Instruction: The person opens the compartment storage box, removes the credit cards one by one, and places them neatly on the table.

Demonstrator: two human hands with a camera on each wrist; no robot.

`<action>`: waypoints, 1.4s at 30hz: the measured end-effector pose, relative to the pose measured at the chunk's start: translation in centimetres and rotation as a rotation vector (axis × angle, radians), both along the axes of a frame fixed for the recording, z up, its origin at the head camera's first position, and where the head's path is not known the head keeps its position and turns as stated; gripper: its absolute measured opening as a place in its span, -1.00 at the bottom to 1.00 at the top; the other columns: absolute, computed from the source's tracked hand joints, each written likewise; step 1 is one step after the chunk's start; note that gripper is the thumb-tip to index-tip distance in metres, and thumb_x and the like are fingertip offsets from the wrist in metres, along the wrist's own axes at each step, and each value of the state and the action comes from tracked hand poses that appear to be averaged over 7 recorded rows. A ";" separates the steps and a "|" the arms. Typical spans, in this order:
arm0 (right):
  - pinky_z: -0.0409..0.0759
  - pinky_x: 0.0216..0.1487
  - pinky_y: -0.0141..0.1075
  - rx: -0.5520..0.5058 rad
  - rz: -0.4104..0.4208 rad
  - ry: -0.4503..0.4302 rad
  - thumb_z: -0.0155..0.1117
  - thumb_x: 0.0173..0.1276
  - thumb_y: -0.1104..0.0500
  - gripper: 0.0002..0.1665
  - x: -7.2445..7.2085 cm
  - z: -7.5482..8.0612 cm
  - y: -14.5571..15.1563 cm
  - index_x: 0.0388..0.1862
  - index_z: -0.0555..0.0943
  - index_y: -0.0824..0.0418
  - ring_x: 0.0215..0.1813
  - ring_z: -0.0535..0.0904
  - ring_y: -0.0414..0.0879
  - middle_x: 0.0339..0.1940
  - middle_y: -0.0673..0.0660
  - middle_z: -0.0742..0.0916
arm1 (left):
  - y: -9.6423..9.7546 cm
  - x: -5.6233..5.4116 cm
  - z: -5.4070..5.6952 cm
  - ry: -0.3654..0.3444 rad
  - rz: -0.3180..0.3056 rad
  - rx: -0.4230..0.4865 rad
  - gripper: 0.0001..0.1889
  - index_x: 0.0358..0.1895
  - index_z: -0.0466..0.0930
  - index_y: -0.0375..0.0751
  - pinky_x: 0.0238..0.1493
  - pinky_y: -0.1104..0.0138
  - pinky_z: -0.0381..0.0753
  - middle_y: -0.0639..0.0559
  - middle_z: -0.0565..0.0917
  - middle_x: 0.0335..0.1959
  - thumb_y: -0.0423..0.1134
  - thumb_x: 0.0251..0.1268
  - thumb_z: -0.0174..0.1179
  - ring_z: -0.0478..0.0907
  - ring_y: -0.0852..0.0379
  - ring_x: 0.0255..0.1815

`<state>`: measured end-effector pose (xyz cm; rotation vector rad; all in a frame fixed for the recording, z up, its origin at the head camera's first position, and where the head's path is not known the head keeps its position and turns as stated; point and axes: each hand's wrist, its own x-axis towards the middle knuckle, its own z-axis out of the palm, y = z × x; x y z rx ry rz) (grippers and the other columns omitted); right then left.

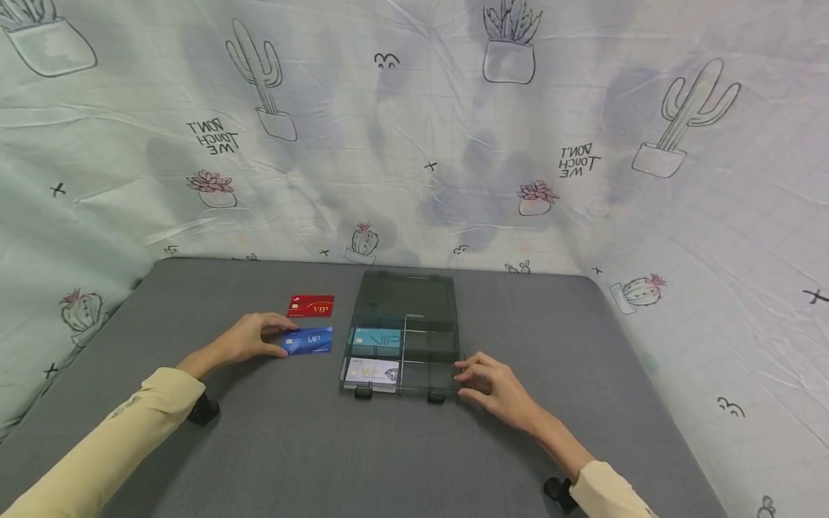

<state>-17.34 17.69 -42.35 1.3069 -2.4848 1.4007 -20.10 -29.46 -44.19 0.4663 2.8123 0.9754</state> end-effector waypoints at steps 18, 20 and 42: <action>0.62 -0.15 -0.01 -0.017 0.016 -0.016 0.36 0.01 0.61 -0.68 -0.3 0.1 0.1 -0.22 0.62 0.43 -0.07 0.56 0.29 -0.08 0.42 0.58 | -0.9 -1.1 0.1 -0.018 -0.020 0.024 -0.49 0.05 0.61 -0.38 0.14 0.01 0.45 -0.35 0.55 0.11 -0.35 -0.06 0.48 0.44 -0.30 0.19; 0.62 -0.15 -0.01 -0.020 0.018 -0.019 0.35 0.01 0.61 -0.68 -0.3 0.1 0.1 -0.22 0.62 0.44 -0.07 0.56 0.30 -0.08 0.42 0.58 | -1.0 -1.0 0.2 -0.016 -0.023 0.054 -0.47 0.07 0.60 -0.38 0.16 0.01 0.43 -0.34 0.54 0.14 -0.36 -0.07 0.49 0.42 -0.30 0.22; 0.62 -0.13 -0.02 -0.006 0.007 -0.016 0.36 0.02 0.60 -0.70 -0.5 0.3 0.2 -0.23 0.62 0.43 -0.06 0.55 0.31 -0.09 0.41 0.58 | 3.3 2.5 1.1 -0.129 0.135 0.623 -0.41 0.27 0.42 -0.38 0.15 0.19 0.47 -0.28 0.47 0.26 -0.30 0.16 0.35 0.38 -0.21 0.30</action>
